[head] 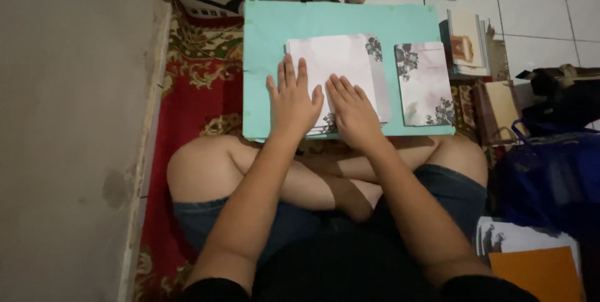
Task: The person sits on the floor and folds sheets of patterned paper in half using both hands. They repeatedly smooth the crease with their palms and then place the folded sheet onto a growing stack on the right side of a light blue board.
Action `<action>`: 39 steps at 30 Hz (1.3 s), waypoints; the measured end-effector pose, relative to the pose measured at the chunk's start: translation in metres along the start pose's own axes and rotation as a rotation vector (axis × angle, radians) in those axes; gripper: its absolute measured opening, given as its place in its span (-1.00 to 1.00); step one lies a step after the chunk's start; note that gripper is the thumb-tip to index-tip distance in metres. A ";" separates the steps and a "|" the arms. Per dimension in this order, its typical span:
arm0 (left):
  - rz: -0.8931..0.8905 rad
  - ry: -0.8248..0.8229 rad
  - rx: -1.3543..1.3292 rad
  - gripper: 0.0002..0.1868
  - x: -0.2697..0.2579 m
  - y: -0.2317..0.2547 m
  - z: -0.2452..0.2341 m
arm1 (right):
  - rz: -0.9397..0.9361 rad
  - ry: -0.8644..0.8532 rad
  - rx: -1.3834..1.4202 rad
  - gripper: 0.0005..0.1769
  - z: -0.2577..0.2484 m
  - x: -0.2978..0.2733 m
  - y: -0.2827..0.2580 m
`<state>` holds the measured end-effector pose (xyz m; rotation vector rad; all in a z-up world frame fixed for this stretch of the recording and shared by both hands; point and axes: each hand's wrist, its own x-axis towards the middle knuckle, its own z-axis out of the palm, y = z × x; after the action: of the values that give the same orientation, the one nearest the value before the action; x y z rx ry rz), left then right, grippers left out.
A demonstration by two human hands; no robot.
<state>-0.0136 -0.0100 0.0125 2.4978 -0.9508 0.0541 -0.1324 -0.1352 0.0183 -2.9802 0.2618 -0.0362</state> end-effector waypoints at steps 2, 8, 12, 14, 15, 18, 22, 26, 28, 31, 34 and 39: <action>0.002 -0.012 -0.009 -0.22 -0.002 0.000 0.002 | -0.003 0.003 -0.015 -0.27 0.007 0.026 0.015; -0.002 -0.006 -0.030 -0.23 -0.002 -0.001 0.000 | 0.083 0.041 0.090 -0.34 -0.001 0.078 0.027; 0.016 0.065 -0.002 -0.28 -0.005 0.000 0.003 | 0.223 0.127 0.043 -0.36 -0.013 0.042 0.010; -0.014 0.083 0.060 -0.27 -0.005 0.004 0.009 | 0.250 0.170 0.018 -0.36 -0.003 0.034 0.018; -0.046 0.102 0.125 -0.27 -0.007 0.007 0.012 | 0.272 0.213 -0.005 -0.36 0.002 0.028 0.022; -0.004 0.054 0.141 -0.33 -0.007 0.042 -0.005 | 0.269 0.235 0.027 -0.35 0.006 0.031 0.025; 0.132 -0.217 0.049 -0.39 0.010 0.042 0.020 | 0.252 0.217 0.045 -0.29 0.016 0.031 0.031; 0.153 -0.129 0.173 -0.38 0.059 0.032 0.038 | 0.212 0.300 -0.046 -0.33 0.021 0.032 0.032; 0.151 -0.094 0.199 -0.37 0.078 0.032 0.044 | 0.203 0.329 -0.041 -0.34 0.024 0.034 0.036; 0.155 -0.111 0.220 -0.39 0.078 0.037 0.041 | 0.207 0.329 -0.033 -0.32 0.028 0.032 0.038; 0.114 -0.156 0.147 -0.39 0.040 0.045 0.020 | 0.251 0.273 0.011 -0.23 0.030 0.032 0.037; 0.309 0.029 0.120 -0.38 -0.025 0.034 0.034 | 0.179 0.444 -0.081 -0.33 0.040 0.034 0.040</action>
<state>-0.0584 -0.0320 -0.0086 2.4253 -1.3483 0.2516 -0.1045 -0.1743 -0.0270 -2.9784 0.5903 -0.6850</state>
